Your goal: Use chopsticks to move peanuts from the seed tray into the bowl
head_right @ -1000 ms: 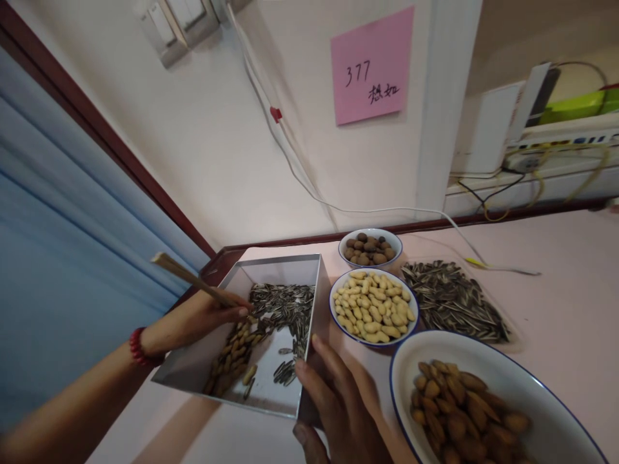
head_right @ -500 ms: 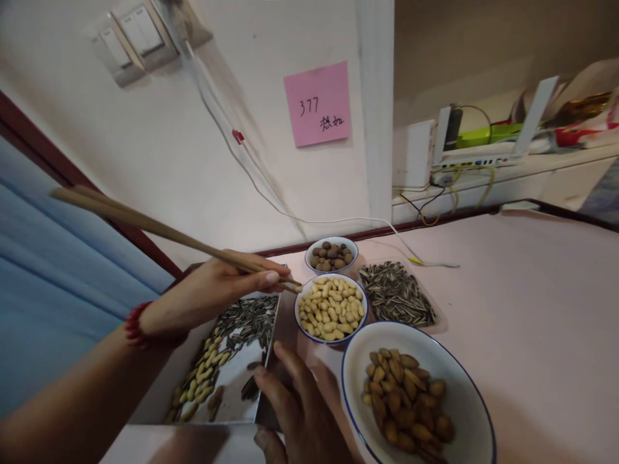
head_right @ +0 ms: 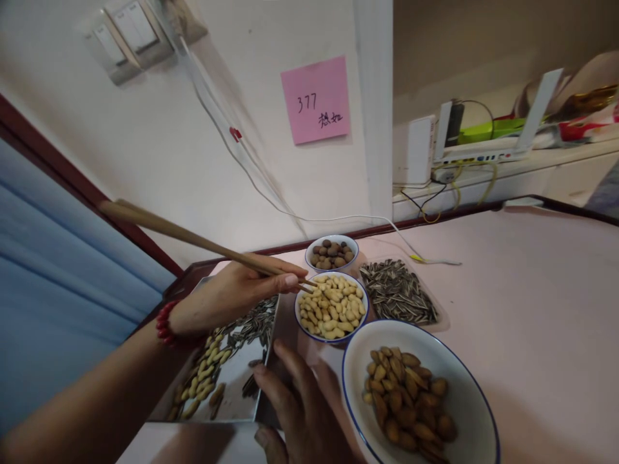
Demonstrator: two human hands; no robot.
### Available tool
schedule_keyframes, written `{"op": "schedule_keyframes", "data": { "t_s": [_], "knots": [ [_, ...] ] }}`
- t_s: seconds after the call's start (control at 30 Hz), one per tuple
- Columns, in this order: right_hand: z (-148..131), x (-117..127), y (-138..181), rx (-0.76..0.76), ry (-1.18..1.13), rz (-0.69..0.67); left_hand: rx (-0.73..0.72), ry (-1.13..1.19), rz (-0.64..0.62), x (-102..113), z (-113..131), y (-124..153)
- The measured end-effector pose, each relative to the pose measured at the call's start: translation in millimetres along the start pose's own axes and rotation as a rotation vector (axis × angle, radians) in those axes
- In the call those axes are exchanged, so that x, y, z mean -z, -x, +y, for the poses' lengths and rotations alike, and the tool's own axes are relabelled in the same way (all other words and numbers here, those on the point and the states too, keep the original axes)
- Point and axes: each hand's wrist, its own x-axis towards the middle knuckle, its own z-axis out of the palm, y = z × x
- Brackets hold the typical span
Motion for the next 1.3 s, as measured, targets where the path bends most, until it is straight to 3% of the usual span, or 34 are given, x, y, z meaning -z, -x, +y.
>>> {"op": "schedule_keyframes", "data": {
  "t_s": [0.2,0.33,0.43,0.97,1.3],
  "knots": [
    [-19,3,-5,-0.153,-0.139,0.066,0.156,-0.076,0.15,46,-26,65],
    [-25,6,-9,-0.17,-0.198,0.099,0.37,-0.185,0.056,68,-68,103],
    [-24,6,-8,-0.163,-0.192,0.101,0.427,-0.265,0.012,73,-93,119],
    [-21,2,-2,-0.175,-0.135,0.091,0.407,-0.27,-0.145,48,-110,117],
    [-22,4,-6,-0.143,-0.133,0.115,0.43,-0.267,-0.095,56,-98,123]
  ]
}}
